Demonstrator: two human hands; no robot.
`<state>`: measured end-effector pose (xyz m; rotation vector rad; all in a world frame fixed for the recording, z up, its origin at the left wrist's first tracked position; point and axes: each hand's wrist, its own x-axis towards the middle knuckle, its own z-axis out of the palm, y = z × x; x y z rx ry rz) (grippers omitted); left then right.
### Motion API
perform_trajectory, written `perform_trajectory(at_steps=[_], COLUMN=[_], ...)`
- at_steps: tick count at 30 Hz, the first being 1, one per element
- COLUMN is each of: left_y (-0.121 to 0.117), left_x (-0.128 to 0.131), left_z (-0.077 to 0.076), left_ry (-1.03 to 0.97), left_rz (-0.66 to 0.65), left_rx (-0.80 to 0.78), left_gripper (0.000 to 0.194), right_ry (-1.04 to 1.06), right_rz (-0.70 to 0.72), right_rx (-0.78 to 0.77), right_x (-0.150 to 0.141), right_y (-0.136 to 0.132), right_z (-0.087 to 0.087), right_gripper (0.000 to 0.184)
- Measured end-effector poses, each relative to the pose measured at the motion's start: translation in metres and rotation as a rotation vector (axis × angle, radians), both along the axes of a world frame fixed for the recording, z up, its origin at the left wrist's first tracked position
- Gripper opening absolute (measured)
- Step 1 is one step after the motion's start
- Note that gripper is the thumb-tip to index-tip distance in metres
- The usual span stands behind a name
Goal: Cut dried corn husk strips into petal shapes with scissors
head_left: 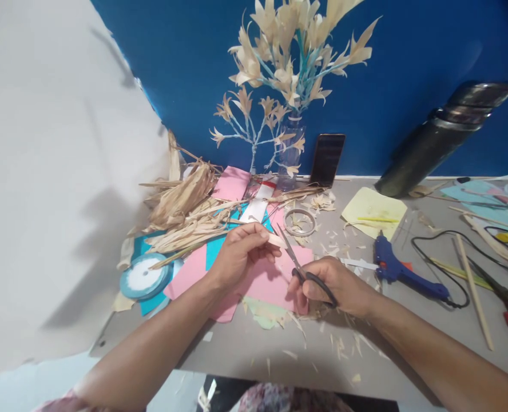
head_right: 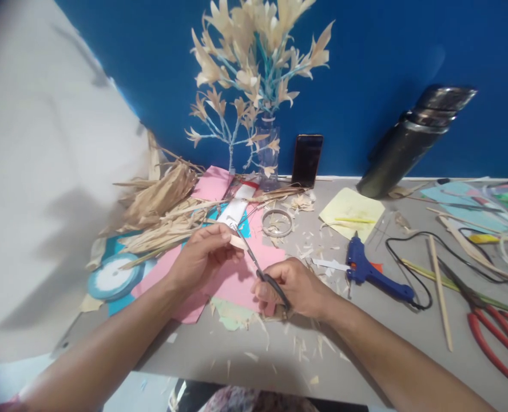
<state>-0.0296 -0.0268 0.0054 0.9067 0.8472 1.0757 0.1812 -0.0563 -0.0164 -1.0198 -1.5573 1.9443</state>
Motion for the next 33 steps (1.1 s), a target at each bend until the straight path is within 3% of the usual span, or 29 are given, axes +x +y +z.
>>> perform_trajectory(at_steps=[8, 15, 19, 23, 26, 29, 33], left_y=[0.0, -0.001, -0.004, -0.006, -0.004, -0.002, 0.0], left_x=[0.0, -0.001, 0.002, 0.004, 0.003, 0.0, 0.0], left_z=[0.001, -0.001, 0.001, 0.001, -0.002, -0.004, -0.002], left_ry=[0.036, 0.156, 0.243, 0.277, 0.239, 0.203, 0.157], left_rz=[0.03, 0.004, -0.053, -0.077, -0.073, -0.017, 0.059], left_rx=[0.015, 0.028, 0.042, 0.052, 0.066, 0.097, 0.109], left_gripper=[0.016, 0.019, 0.023, 0.023, 0.022, 0.019, 0.017], right_ry=[-0.028, 0.038, 0.079, 0.1, 0.114, 0.073, -0.015], right_rz=[-0.057, -0.455, -0.584, -0.5, -0.312, -0.122, -0.044], right_rx=[0.086, -0.077, -0.047, -0.008, 0.021, 0.09, 0.082], right_x=[0.004, -0.005, -0.006, -0.004, 0.0, 0.002, -0.001], right_y=[0.006, 0.007, 0.006, 0.005, 0.005, 0.004, 0.0], right_z=[-0.004, -0.005, -0.003, -0.003, -0.003, -0.001, 0.001], right_gripper=[0.054, 0.041, 0.036, 0.037, 0.039, 0.052, 0.065])
